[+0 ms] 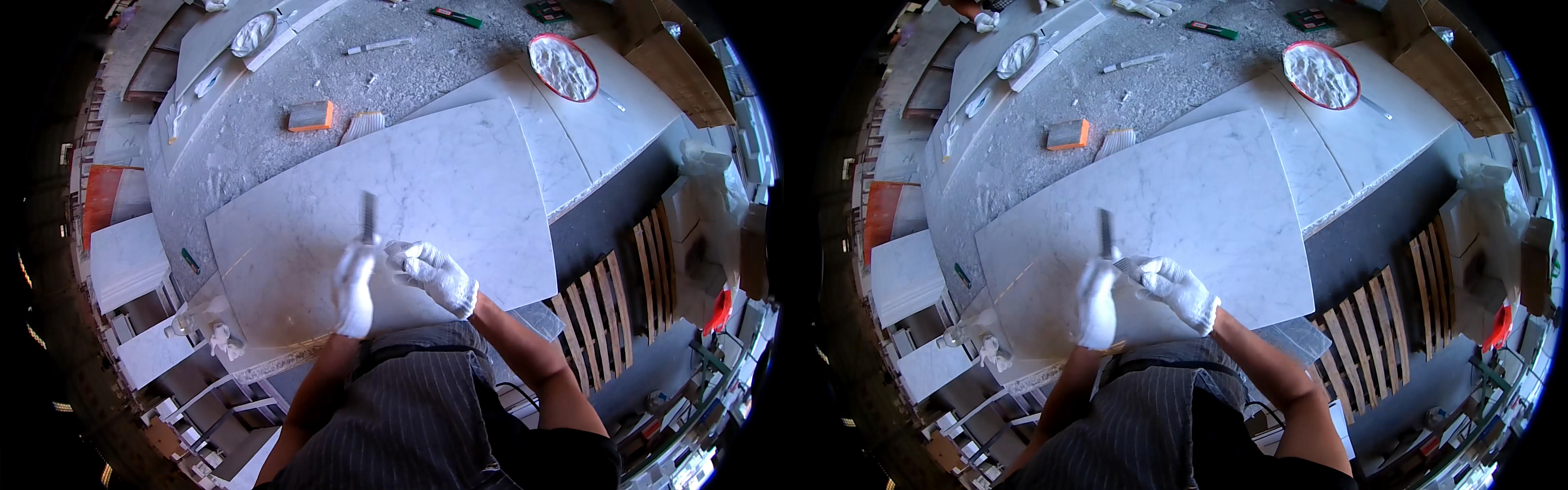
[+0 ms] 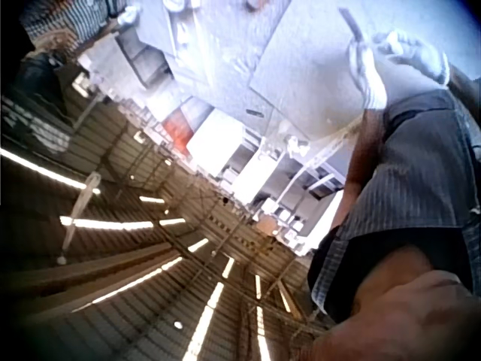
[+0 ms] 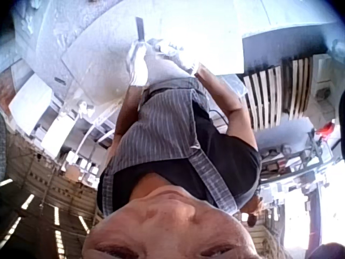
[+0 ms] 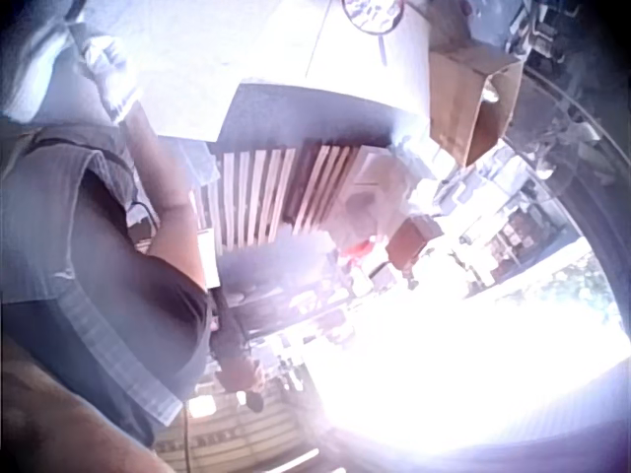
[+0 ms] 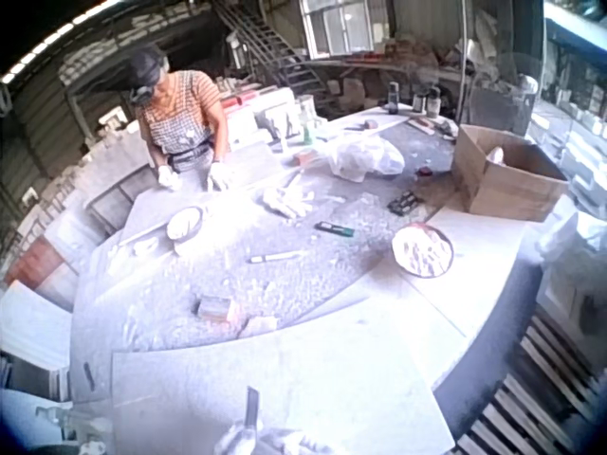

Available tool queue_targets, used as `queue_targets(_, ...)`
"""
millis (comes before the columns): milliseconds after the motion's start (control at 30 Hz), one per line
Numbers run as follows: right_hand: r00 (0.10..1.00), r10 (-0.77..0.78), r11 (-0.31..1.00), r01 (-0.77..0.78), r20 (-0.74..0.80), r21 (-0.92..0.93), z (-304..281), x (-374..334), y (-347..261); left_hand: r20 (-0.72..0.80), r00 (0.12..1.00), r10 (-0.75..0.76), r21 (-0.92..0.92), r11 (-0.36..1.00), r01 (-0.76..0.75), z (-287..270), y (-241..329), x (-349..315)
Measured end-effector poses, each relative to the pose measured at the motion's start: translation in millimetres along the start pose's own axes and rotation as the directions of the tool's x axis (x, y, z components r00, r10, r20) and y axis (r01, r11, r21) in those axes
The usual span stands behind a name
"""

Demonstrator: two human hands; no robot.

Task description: The person retrieves a large white stone slab from a rack and places it on a workbench. They then use a metal scraper to repeatedly scrape the surface of the slab, removing residue and dust.

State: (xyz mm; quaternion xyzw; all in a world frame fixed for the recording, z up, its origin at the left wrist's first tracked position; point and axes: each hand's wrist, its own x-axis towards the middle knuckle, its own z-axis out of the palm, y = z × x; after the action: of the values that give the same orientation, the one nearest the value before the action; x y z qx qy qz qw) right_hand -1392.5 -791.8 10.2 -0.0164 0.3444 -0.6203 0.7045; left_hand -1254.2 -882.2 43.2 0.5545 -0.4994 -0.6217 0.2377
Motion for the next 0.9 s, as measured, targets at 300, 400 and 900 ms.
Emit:
queue_targets(300,0.930,-0.316,0.897,0.229,-0.186,-0.379,-2,2,-11,0.279,0.937,0.212,0.424,0.848,-0.318,24,-9,-10)
queue_targets(400,0.924,-0.353,0.809,0.222,-0.148,-0.544,-3,-4,-28,0.459,0.882,0.109,0.472,0.811,-0.346,14,0,-9)
queue_targets(900,0.993,0.045,0.689,0.048,0.109,-0.723,-5,-17,-42,0.323,0.940,-0.111,0.169,0.984,0.058,6,41,28)
